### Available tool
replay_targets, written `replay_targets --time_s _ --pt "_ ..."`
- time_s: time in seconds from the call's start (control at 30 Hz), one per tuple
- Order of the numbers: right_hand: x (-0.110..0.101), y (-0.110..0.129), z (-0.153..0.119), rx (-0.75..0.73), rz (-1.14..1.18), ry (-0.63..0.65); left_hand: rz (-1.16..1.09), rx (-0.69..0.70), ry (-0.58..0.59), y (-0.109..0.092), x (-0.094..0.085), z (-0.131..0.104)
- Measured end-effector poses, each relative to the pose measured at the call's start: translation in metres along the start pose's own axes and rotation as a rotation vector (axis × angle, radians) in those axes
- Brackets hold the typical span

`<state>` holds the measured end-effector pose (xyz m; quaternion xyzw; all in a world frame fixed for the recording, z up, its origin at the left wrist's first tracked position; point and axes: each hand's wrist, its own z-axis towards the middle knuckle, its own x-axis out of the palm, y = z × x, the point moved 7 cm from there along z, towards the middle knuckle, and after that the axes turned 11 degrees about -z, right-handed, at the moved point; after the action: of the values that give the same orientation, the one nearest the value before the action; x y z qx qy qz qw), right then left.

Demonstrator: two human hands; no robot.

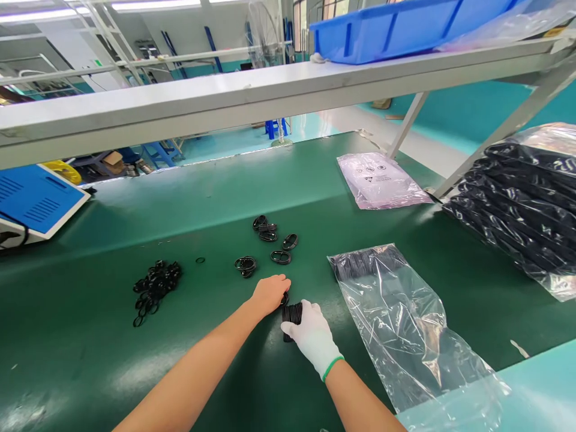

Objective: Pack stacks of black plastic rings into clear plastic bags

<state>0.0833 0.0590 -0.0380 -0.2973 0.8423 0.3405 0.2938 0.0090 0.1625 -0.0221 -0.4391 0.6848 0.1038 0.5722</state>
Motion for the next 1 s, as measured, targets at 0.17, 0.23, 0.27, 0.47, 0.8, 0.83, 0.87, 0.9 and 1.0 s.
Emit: replay_targets --time_s 0.17,0.23,0.27,0.47,0.8,0.83,0.87,0.9,1.0 --pt "0.000 -0.001 0.001 -0.004 0.025 -0.011 -0.002 -0.033 -0.017 0.007 0.002 -0.007" --pt "0.000 -0.001 0.001 0.001 0.027 -0.006 -0.007 -0.069 -0.034 0.007 0.003 -0.006" --pt "0.000 -0.001 0.000 0.002 0.027 -0.004 -0.009 -0.091 -0.043 0.007 0.003 -0.006" --pt "-0.004 0.002 -0.001 0.008 0.009 0.007 -0.052 -0.208 -0.034 0.017 -0.012 -0.017" --pt "-0.005 0.002 -0.004 -0.019 0.034 -0.007 -0.323 -0.325 -0.052 0.027 0.003 -0.070" --pt "-0.004 0.002 -0.004 -0.024 0.028 -0.013 -0.461 -0.338 -0.059 0.030 0.010 -0.077" --pt "-0.004 0.001 -0.003 -0.027 0.021 -0.017 -0.612 -0.345 -0.067 0.031 0.018 -0.085" --pt "-0.003 0.000 -0.003 -0.029 0.013 -0.020 -0.757 -0.351 -0.079 0.030 0.027 -0.091" --pt "-0.001 -0.002 0.000 -0.037 -0.009 -0.026 -1.078 -0.385 -0.119 0.024 0.050 -0.101"
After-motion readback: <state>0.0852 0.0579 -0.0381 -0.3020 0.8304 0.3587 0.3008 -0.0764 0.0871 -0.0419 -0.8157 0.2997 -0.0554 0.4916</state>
